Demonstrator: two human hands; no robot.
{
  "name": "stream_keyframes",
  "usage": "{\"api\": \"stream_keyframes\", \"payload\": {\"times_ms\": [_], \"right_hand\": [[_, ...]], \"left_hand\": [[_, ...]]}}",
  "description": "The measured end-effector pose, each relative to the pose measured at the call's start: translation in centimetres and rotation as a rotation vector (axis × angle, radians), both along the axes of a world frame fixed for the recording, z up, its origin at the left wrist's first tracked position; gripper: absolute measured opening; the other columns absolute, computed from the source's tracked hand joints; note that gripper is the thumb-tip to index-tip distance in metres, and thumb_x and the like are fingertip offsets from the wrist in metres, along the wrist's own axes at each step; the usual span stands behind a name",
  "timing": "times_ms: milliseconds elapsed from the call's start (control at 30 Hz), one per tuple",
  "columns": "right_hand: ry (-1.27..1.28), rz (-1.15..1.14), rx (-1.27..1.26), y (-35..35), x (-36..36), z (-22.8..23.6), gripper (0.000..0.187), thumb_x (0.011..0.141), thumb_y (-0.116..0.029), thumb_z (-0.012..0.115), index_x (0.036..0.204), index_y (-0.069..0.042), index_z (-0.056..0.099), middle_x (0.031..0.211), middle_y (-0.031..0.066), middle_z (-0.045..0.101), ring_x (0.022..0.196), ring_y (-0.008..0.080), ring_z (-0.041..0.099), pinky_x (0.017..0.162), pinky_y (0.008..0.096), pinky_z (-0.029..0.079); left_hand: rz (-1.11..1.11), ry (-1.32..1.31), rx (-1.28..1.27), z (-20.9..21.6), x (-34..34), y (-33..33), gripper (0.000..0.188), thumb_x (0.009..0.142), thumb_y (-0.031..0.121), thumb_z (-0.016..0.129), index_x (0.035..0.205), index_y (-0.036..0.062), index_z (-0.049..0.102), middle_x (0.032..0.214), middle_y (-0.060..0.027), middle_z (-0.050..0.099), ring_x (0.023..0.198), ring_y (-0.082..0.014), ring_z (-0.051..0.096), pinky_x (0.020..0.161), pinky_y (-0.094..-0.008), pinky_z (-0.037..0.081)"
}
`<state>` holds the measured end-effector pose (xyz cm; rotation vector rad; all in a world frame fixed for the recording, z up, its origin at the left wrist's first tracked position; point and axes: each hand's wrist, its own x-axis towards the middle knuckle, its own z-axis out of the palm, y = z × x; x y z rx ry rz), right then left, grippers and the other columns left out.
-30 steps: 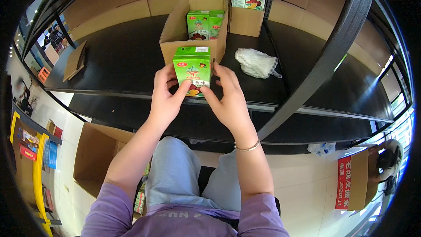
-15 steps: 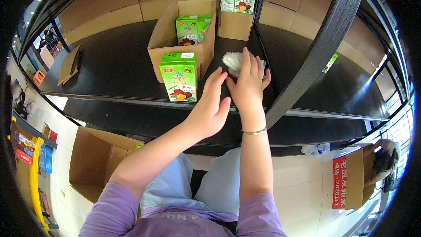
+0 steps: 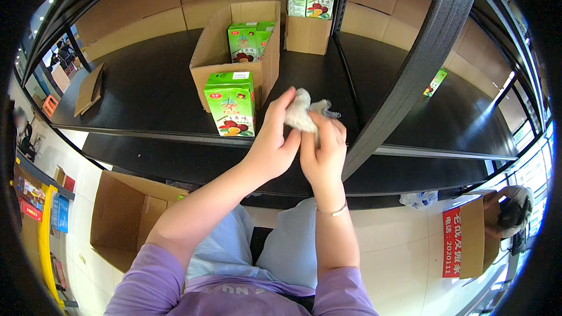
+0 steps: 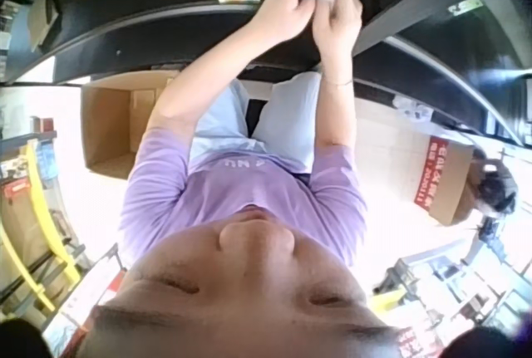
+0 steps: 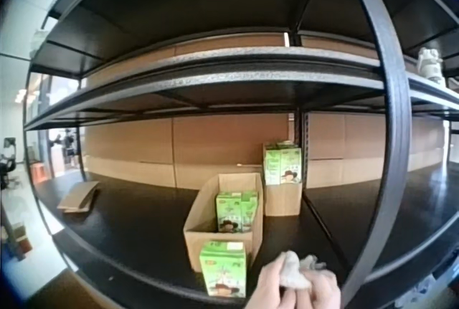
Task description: The person wipes the exterior of small green product boxes with a white cloth, then places them into a cardboard box. The person repeats this process for multiple boxes, arranging them neatly inside the larger box.
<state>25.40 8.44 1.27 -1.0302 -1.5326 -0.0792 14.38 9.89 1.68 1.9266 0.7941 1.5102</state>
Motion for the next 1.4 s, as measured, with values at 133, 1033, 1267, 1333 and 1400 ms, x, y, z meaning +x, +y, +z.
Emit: {"api": "stream_keyframes", "payload": {"times_ms": [133,1033,1267,1333,1400], "right_hand": [[-0.058,0.108,-0.01,-3.5,1.1,0.3,0.022,0.073,0.005,0.054,0.092,-0.005,0.059,0.086,0.0076,0.063,0.08,0.0216,0.061,0.096,0.0407,0.031],[0.262,0.479,-0.678,-8.2,-3.1,0.6,0.019,0.073,-0.007,0.068,0.083,-0.001,0.054,0.068,0.0055,0.061,0.063,0.0072,0.057,0.055,0.0227,0.045],[0.661,0.757,-0.732,-6.6,-2.4,1.4,0.022,0.076,0.001,0.063,0.096,0.001,0.056,0.09,0.0077,0.063,0.08,0.0118,0.059,0.071,0.0257,0.048],[0.759,0.646,-0.631,-6.2,-1.7,1.9,0.024,0.075,0.001,0.063,0.098,0.001,0.055,0.091,0.009,0.063,0.08,0.0135,0.06,0.073,0.0273,0.049],[0.853,0.605,-0.496,-5.7,-1.8,2.4,0.027,0.076,0.0,0.064,0.101,0.003,0.054,0.095,0.01,0.062,0.085,0.0155,0.059,0.077,0.0278,0.047]], "left_hand": [[-0.073,0.09,0.1,1.1,-1.8,-2.3,0.052,0.068,-0.007,0.056,0.118,0.0073,0.046,0.124,-0.0172,0.033,0.116,-0.0328,0.038,0.097,-0.0359,0.034],[-0.015,0.216,0.024,-0.1,-11.7,-5.8,0.026,0.066,0.012,0.076,0.082,0.0021,0.058,0.075,-0.0091,0.061,0.066,-0.0205,0.062,0.057,-0.0277,0.048],[-0.099,-0.044,-0.034,-0.3,-13.4,-4.1,0.014,0.073,-0.002,0.065,0.083,0.0009,0.057,0.078,-0.0039,0.055,0.062,-0.0088,0.051,0.057,-0.0215,0.041],[0.052,-0.135,0.037,-0.6,-13.4,-3.3,0.01,0.075,-0.004,0.061,0.083,0.0009,0.056,0.081,-0.0047,0.054,0.065,-0.0087,0.05,0.059,-0.021,0.041],[0.2,-0.128,0.053,-0.6,-13.4,-2.8,0.01,0.076,-0.004,0.058,0.084,0.0005,0.055,0.085,-0.0063,0.054,0.071,-0.0113,0.051,0.065,-0.0221,0.042]]}}
